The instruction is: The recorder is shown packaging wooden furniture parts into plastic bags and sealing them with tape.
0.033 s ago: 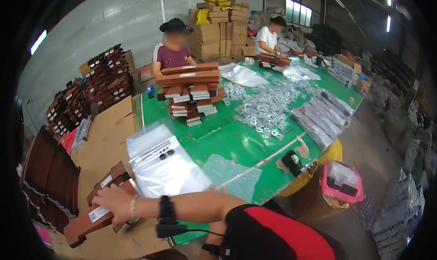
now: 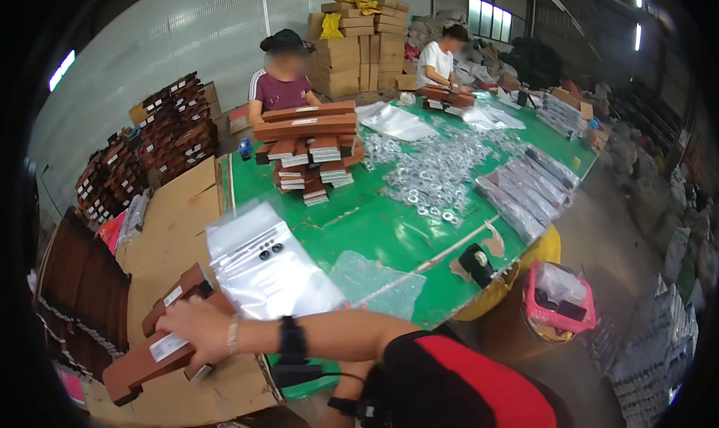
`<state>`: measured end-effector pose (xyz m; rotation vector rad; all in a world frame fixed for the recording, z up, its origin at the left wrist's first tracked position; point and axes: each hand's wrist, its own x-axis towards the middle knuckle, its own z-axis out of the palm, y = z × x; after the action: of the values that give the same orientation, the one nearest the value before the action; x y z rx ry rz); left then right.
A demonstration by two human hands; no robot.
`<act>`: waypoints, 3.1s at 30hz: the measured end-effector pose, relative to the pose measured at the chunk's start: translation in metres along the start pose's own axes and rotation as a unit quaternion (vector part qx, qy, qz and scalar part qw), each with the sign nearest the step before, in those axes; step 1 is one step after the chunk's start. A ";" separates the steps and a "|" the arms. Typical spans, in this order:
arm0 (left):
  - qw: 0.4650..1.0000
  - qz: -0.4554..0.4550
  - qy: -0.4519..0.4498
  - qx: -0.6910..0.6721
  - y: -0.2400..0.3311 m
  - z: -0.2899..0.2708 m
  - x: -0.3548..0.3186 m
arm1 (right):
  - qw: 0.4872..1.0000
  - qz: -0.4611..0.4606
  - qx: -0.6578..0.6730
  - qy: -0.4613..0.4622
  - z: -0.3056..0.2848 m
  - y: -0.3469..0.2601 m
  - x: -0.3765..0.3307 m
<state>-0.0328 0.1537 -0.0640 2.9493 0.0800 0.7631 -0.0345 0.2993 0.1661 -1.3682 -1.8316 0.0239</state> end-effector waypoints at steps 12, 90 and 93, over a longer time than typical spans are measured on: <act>0.999 -0.018 0.046 -0.023 0.003 -0.035 0.011 | 0.934 0.334 -0.125 0.029 -0.205 0.035 -0.289; 0.988 -0.009 0.004 -0.151 0.053 -0.070 -0.040 | 0.960 0.209 -0.124 -0.137 -0.128 0.077 -0.330; 0.985 -0.011 0.006 -0.174 0.050 -0.074 -0.035 | 0.964 0.220 -0.093 -0.112 -0.143 0.073 -0.323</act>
<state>-0.0979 0.1071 -0.0110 2.6090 -0.0196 0.7105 0.1315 0.0078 0.0341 -1.9540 -1.7034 0.2537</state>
